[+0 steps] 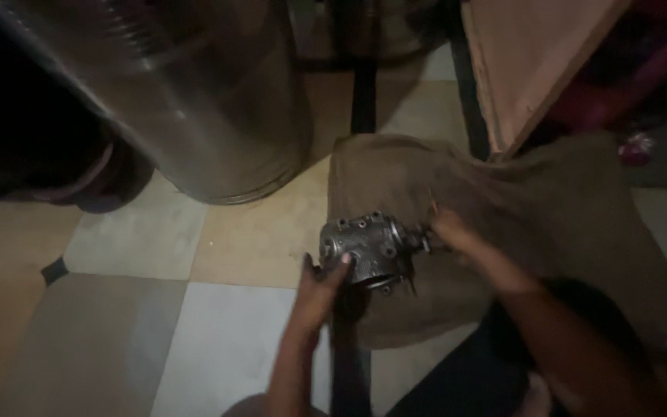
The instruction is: The person is cleaning a small engine part using a knife and a cloth. They scrape and wipe various surfaces of the engine part, turning it over to access different sides.
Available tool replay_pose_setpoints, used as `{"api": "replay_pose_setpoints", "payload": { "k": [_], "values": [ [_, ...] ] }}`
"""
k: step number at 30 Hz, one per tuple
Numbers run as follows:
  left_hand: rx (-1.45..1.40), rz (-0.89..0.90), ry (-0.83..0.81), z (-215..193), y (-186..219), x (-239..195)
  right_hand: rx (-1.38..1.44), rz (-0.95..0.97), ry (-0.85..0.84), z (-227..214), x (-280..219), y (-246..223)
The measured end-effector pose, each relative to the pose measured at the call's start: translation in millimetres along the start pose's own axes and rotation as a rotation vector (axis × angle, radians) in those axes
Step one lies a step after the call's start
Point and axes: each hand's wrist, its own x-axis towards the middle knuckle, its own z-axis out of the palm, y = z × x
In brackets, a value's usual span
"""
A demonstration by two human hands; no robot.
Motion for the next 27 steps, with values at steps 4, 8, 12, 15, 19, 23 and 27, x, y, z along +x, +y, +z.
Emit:
{"api": "replay_pose_setpoints", "payload": {
  "k": [4, 8, 12, 15, 19, 23, 27],
  "values": [
    [-0.144, -0.001, 0.016, 20, -11, 9, 0.343, 0.169, 0.025, 15, -57, -39],
    [-0.459, -0.1, 0.01, 27, -3, -4, 0.686, 0.394, 0.119, 20, -102, -88],
    [-0.947, -0.105, -0.175, 27, 15, -32, 0.973, 0.214, 0.145, 12, -125, -126],
    [-1.118, -0.014, -0.233, 29, 32, -42, 1.176, 0.125, 0.201, 1, -138, -147],
    [-1.169, 0.199, -0.221, 44, 36, -48, 1.349, -0.097, 0.166, -12, -145, -160],
    [-0.914, 0.119, 0.002, 45, 33, -37, 1.322, 0.011, 0.213, -17, -136, -159],
    [-0.7, 0.144, -0.026, 35, 23, -22, 1.379, -0.103, 0.157, -16, -123, -145]
  ]
}}
